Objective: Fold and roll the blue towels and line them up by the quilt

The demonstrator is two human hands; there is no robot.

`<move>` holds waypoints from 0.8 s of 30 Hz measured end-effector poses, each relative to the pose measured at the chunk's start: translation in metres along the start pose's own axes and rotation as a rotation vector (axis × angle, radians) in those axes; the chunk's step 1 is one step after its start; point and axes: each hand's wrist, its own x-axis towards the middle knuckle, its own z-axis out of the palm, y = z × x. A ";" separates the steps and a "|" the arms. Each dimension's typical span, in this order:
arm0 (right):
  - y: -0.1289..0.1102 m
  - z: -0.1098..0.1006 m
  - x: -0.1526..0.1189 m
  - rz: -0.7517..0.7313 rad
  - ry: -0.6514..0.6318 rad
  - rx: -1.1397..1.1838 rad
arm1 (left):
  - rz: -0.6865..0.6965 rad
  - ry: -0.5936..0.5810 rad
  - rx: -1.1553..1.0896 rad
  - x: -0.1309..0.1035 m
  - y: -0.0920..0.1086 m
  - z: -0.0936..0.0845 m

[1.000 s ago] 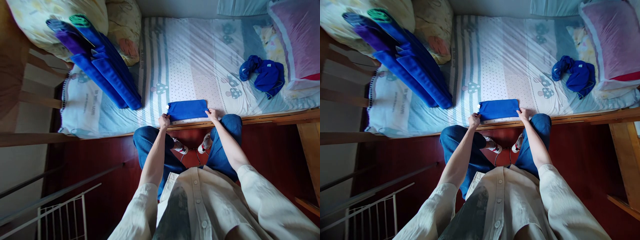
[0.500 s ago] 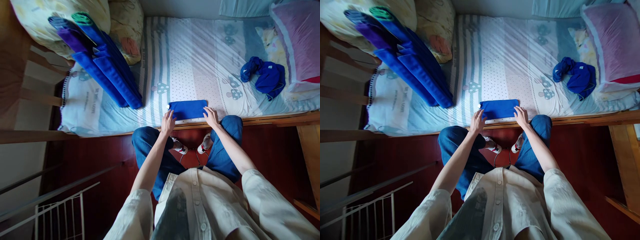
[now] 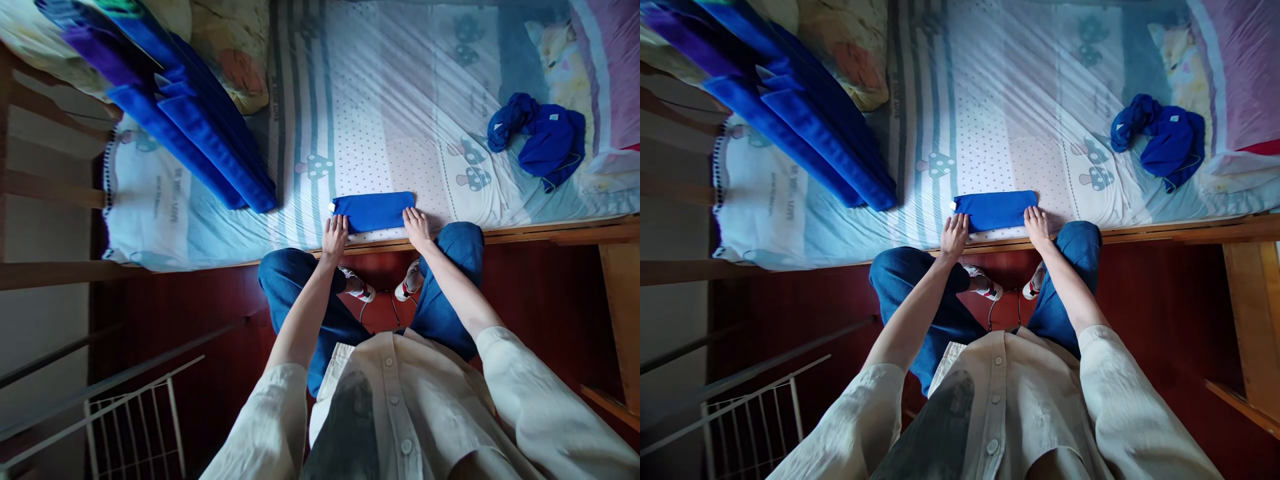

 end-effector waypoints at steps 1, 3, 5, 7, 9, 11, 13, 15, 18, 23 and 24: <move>0.000 -0.001 0.002 -0.008 -0.005 -0.015 | 0.015 -0.006 0.004 0.002 -0.002 0.000; 0.001 -0.005 0.004 -0.028 -0.021 -0.046 | 0.045 -0.022 0.023 0.005 -0.006 -0.001; 0.001 -0.011 0.004 -0.041 -0.044 -0.078 | 0.062 -0.038 0.054 0.005 -0.008 -0.004; 0.000 -0.018 0.002 -0.044 -0.069 -0.100 | 0.078 -0.053 0.081 0.004 -0.009 -0.007; -0.002 -0.025 -0.003 -0.042 -0.110 -0.110 | 0.095 -0.075 0.099 0.001 -0.008 -0.010; -0.003 -0.031 -0.009 -0.035 -0.171 -0.110 | 0.097 -0.111 0.115 -0.004 -0.006 -0.014; -0.004 -0.036 -0.015 -0.020 -0.226 -0.106 | 0.074 -0.160 0.134 -0.011 -0.002 -0.018; -0.003 -0.040 -0.022 -0.001 -0.252 -0.092 | 0.044 -0.202 0.147 -0.018 0.002 -0.022; 0.001 -0.043 -0.030 0.043 -0.245 -0.031 | -0.002 -0.233 0.130 -0.026 0.006 -0.028; 0.013 -0.036 -0.034 0.126 -0.155 0.180 | -0.121 -0.189 -0.050 -0.025 0.003 -0.035; 0.016 -0.033 -0.033 0.135 -0.121 0.241 | -0.138 -0.159 -0.112 -0.023 0.002 -0.036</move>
